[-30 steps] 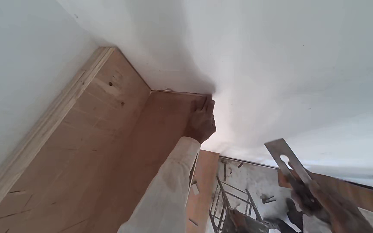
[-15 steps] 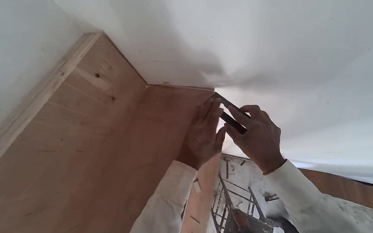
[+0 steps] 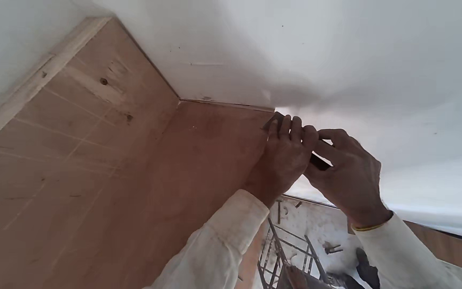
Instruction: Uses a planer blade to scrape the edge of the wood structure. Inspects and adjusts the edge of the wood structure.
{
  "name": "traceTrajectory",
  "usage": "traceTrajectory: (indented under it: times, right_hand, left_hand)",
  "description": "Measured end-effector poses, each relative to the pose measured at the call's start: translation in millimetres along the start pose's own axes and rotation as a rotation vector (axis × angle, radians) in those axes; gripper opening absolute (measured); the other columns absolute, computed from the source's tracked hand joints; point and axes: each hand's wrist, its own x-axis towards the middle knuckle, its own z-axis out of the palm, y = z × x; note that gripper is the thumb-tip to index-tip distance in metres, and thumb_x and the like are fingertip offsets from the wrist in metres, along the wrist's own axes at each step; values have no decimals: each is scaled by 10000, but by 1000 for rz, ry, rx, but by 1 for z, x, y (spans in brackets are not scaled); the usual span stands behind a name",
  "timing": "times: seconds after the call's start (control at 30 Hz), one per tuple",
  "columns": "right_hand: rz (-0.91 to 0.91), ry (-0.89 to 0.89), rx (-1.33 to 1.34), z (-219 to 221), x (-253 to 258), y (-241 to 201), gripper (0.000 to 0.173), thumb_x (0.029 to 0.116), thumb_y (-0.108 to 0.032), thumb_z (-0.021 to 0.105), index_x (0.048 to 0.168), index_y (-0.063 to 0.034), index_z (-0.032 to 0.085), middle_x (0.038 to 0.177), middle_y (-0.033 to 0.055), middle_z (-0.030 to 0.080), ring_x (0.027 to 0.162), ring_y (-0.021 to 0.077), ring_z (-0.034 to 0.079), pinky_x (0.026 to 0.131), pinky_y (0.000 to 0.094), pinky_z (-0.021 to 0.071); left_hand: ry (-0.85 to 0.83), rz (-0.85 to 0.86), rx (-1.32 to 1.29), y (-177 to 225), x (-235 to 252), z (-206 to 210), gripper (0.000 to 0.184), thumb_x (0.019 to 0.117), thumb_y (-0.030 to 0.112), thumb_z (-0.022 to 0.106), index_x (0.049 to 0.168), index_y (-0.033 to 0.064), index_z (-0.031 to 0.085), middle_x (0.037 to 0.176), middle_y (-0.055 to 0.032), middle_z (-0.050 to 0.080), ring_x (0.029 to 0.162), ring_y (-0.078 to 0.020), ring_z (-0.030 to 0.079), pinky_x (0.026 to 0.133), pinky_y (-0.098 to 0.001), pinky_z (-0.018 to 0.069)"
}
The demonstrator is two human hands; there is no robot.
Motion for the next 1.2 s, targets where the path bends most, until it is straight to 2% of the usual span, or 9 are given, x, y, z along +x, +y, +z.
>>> traceTrajectory:
  times: [0.27, 0.57, 0.63, 0.73, 0.77, 0.83, 0.93, 1.1, 1.2]
  right_hand:
    - [-40, -3, 59, 0, 6, 16, 362, 884, -393, 686, 1109, -131, 795, 1157, 138, 696, 903, 319, 654, 649, 504, 473]
    - [-172, -27, 90, -1, 18, 40, 360, 866, -389, 667, 1045, -105, 797, 1162, 148, 702, 897, 310, 661, 651, 487, 492]
    - [-165, -36, 205, -1, 17, 49, 398, 860, -386, 665, 1112, -100, 780, 1236, 129, 672, 964, 231, 631, 723, 396, 497]
    - [-63, 98, 667, -4, 3, 71, 333, 985, -307, 602, 1231, -106, 702, 1389, 24, 604, 1216, 134, 611, 1003, 327, 541]
    - [13, 243, 826, -5, -3, 78, 262, 1033, -280, 516, 1161, -186, 725, 1326, -53, 653, 1195, 114, 626, 1001, 340, 538]
    - [246, 610, 1104, -4, -9, 91, 464, 1078, -255, 262, 917, -264, 698, 1002, -111, 730, 945, 80, 675, 862, 318, 554]
    - [405, 1024, 1425, 2, 4, 103, 623, 1106, -353, 59, 715, -183, 514, 628, -27, 576, 587, 125, 572, 590, 291, 507]
    - [324, 781, 1807, 15, 30, 59, 686, 1099, -394, 64, 539, -185, 399, 474, -46, 452, 440, 96, 470, 457, 233, 414]
    - [212, 691, 1792, -10, 20, 89, 652, 1089, -357, 74, 550, -189, 400, 471, -57, 421, 445, 75, 438, 480, 215, 404]
  left_hand:
    - [-118, -52, 40, 3, 18, -13, 351, 1012, -19, 502, 1349, -25, 600, 1368, -275, 607, 1333, -438, 552, 1114, -515, 417]
    - [-81, -195, 180, 21, 26, 5, 379, 1025, 2, 471, 1380, -112, 535, 1395, -379, 538, 1332, -482, 542, 1109, -523, 423]
    - [-95, -208, 203, 25, 28, 8, 389, 1023, -2, 473, 1393, -113, 515, 1398, -400, 520, 1329, -502, 536, 1092, -526, 434]
    - [9, -216, 201, 28, 28, 15, 354, 992, -14, 519, 1332, -100, 568, 1322, -403, 574, 1257, -523, 585, 1054, -539, 463]
    - [29, -216, 228, 28, 28, 16, 346, 986, -19, 524, 1320, -93, 578, 1303, -396, 589, 1239, -515, 599, 1048, -528, 467]
    - [32, -219, 289, 30, 28, 16, 333, 981, -18, 531, 1303, -68, 599, 1283, -376, 611, 1219, -492, 617, 1038, -512, 465]
    - [43, -214, 289, 30, 29, 17, 316, 971, -21, 539, 1276, -55, 613, 1269, -374, 614, 1211, -500, 614, 1029, -520, 465]
    - [-5, -227, 294, 32, 31, 13, 335, 988, -17, 511, 1308, -65, 600, 1291, -390, 598, 1225, -516, 604, 1020, -529, 476]
    - [-13, -225, 318, 32, 31, 11, 328, 986, -23, 512, 1299, -60, 601, 1287, -386, 602, 1226, -511, 606, 1018, -524, 480]
